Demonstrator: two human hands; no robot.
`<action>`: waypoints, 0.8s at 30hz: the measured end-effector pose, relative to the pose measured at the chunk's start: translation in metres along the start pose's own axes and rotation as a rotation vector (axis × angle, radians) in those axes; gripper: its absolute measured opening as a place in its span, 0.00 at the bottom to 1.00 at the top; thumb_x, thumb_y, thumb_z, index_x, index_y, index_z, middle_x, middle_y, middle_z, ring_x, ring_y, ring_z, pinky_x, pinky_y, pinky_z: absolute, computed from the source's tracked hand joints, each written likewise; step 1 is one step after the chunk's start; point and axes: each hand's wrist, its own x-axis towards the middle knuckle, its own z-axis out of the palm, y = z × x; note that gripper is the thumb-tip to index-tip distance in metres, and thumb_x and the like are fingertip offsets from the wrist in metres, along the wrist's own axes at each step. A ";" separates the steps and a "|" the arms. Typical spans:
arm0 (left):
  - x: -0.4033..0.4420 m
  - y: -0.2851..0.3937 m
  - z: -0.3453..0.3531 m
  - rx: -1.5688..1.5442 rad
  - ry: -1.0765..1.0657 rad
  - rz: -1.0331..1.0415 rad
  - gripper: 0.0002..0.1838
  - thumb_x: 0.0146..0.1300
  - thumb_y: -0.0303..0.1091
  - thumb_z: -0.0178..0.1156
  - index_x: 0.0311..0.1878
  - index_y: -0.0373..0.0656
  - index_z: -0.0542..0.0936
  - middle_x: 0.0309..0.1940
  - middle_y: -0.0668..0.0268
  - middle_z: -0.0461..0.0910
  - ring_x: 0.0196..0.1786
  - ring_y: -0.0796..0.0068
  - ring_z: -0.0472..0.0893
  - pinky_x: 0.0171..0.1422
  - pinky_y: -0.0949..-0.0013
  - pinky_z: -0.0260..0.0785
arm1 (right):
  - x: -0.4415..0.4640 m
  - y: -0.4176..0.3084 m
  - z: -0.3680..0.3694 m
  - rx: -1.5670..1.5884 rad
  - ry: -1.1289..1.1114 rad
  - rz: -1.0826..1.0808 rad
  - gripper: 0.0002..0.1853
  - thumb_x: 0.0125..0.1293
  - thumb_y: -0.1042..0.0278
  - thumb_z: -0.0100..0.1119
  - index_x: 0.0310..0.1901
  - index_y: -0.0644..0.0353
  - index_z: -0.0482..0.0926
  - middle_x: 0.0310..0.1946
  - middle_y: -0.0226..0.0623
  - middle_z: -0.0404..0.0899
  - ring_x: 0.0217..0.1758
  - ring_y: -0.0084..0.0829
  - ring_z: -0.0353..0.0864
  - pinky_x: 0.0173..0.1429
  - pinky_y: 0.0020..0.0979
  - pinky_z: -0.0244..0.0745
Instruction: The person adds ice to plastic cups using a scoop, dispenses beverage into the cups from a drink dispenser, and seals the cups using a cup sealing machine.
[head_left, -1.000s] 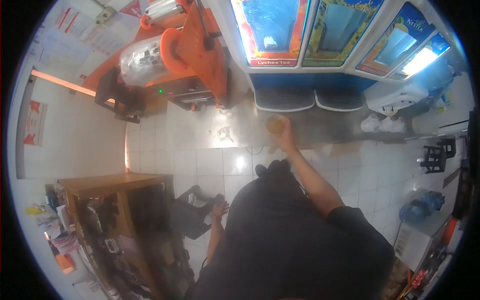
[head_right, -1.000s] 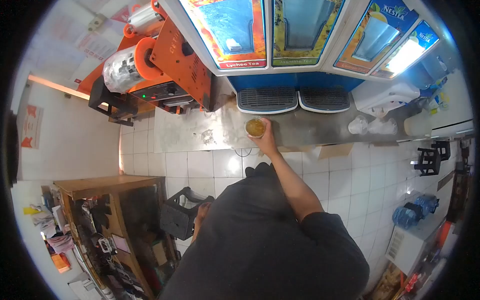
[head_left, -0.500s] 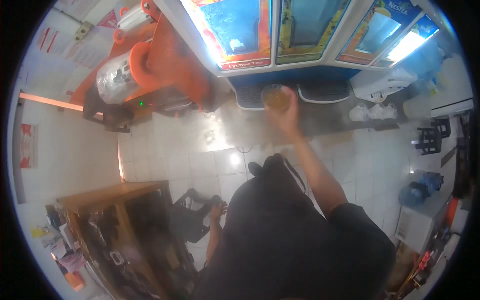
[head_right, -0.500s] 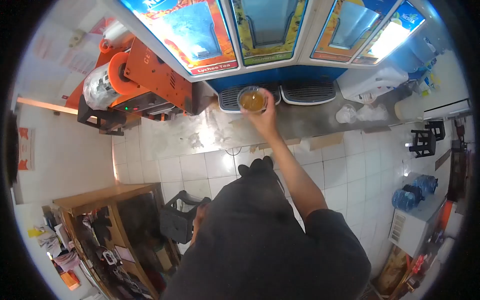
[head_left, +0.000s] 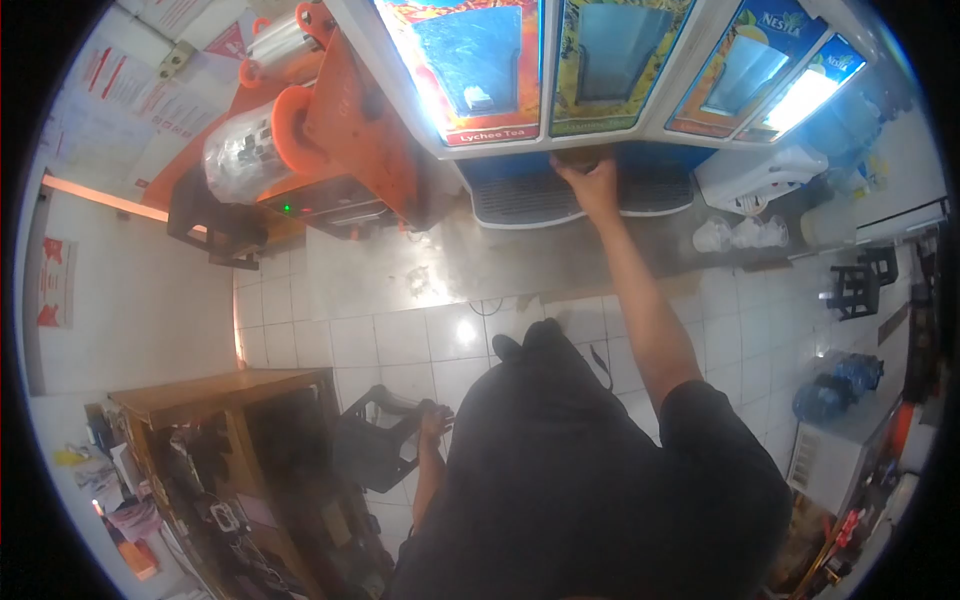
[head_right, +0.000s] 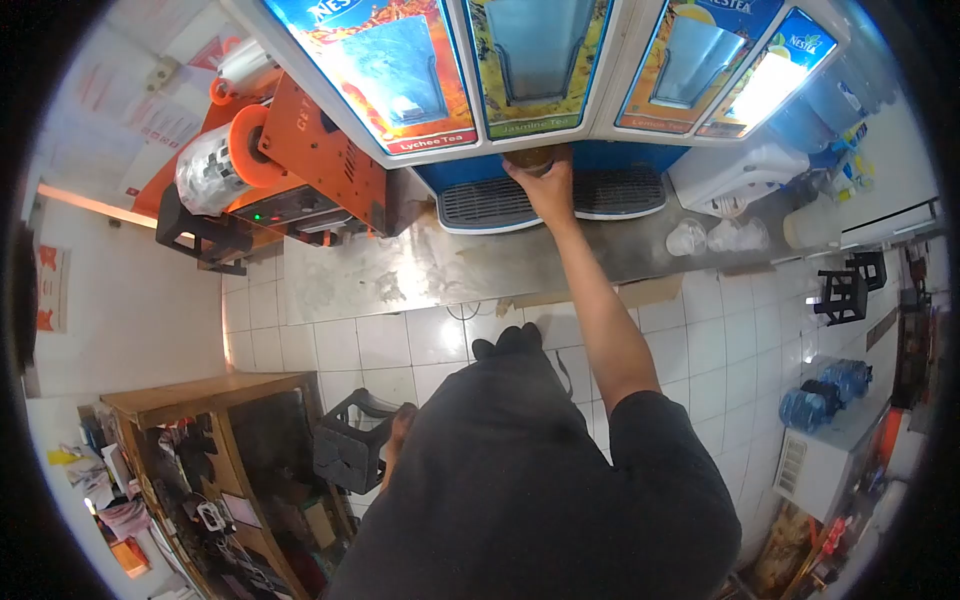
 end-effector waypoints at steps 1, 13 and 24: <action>0.016 -0.026 -0.001 -0.059 0.008 -0.051 0.18 0.71 0.39 0.61 0.60 0.42 0.78 0.48 0.57 0.85 0.47 0.61 0.86 0.48 0.57 0.79 | -0.003 0.001 0.000 0.001 -0.001 0.006 0.39 0.50 0.63 0.84 0.61 0.66 0.72 0.58 0.48 0.74 0.64 0.44 0.75 0.67 0.41 0.69; 0.022 -0.070 -0.015 -0.029 0.035 0.106 0.21 0.69 0.38 0.65 0.60 0.38 0.77 0.46 0.56 0.85 0.44 0.63 0.86 0.46 0.61 0.81 | -0.110 0.041 0.004 0.131 -0.188 0.023 0.46 0.49 0.65 0.85 0.67 0.60 0.64 0.62 0.44 0.73 0.67 0.38 0.74 0.71 0.38 0.70; 0.013 -0.018 -0.009 0.045 0.041 -0.074 0.22 0.71 0.42 0.63 0.60 0.38 0.77 0.47 0.57 0.86 0.47 0.65 0.86 0.52 0.59 0.79 | -0.161 0.090 0.023 -0.008 -0.302 0.195 0.51 0.48 0.67 0.85 0.69 0.57 0.59 0.64 0.47 0.68 0.70 0.43 0.71 0.72 0.41 0.70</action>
